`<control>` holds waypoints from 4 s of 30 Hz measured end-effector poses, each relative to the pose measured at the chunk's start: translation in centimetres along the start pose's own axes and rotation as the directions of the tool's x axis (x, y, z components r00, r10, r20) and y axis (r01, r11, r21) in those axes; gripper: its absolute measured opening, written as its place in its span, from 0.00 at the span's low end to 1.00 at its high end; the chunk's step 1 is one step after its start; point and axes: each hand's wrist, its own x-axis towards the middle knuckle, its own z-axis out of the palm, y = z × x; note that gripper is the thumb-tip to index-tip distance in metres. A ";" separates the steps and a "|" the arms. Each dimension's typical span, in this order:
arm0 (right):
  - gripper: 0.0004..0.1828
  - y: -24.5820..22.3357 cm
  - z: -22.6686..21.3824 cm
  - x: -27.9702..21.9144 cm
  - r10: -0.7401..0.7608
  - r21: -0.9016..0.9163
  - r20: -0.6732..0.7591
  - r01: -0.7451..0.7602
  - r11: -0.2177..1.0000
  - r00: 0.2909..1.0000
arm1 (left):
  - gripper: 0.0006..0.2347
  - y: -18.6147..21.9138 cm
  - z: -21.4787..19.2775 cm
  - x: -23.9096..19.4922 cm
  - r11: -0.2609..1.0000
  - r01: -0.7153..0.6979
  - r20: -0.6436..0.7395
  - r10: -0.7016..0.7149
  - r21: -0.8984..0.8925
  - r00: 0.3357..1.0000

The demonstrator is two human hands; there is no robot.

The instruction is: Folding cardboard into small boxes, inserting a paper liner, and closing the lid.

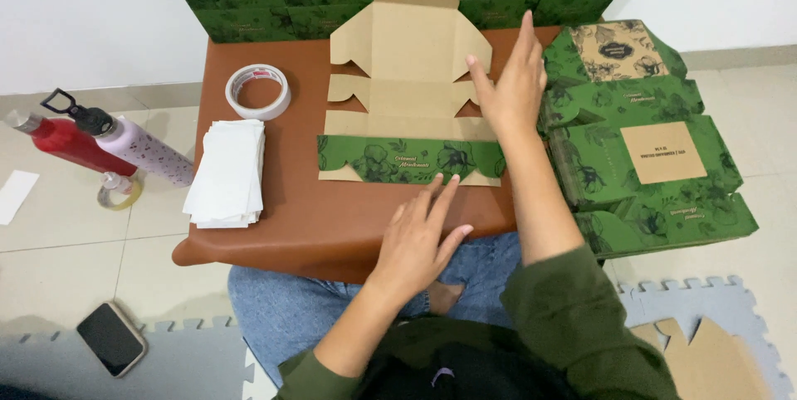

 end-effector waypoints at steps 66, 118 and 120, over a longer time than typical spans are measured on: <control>0.27 -2.3 -7.0 -17.7 -0.204 0.083 0.227 0.190 0.978 0.952 | 0.38 -4.6 0.2 3.1 0.987 0.124 0.010 -0.126 0.100 0.992; 0.14 -1.8 8.6 0.0 -0.019 0.460 0.072 -0.016 0.888 0.997 | 0.17 -4.1 0.4 1.9 0.971 -0.064 0.021 0.061 0.231 0.998; 0.13 -1.9 8.6 0.4 0.003 0.463 0.025 -0.014 0.886 1.000 | 0.24 -4.3 0.5 1.7 0.964 -0.098 0.090 0.077 0.246 0.993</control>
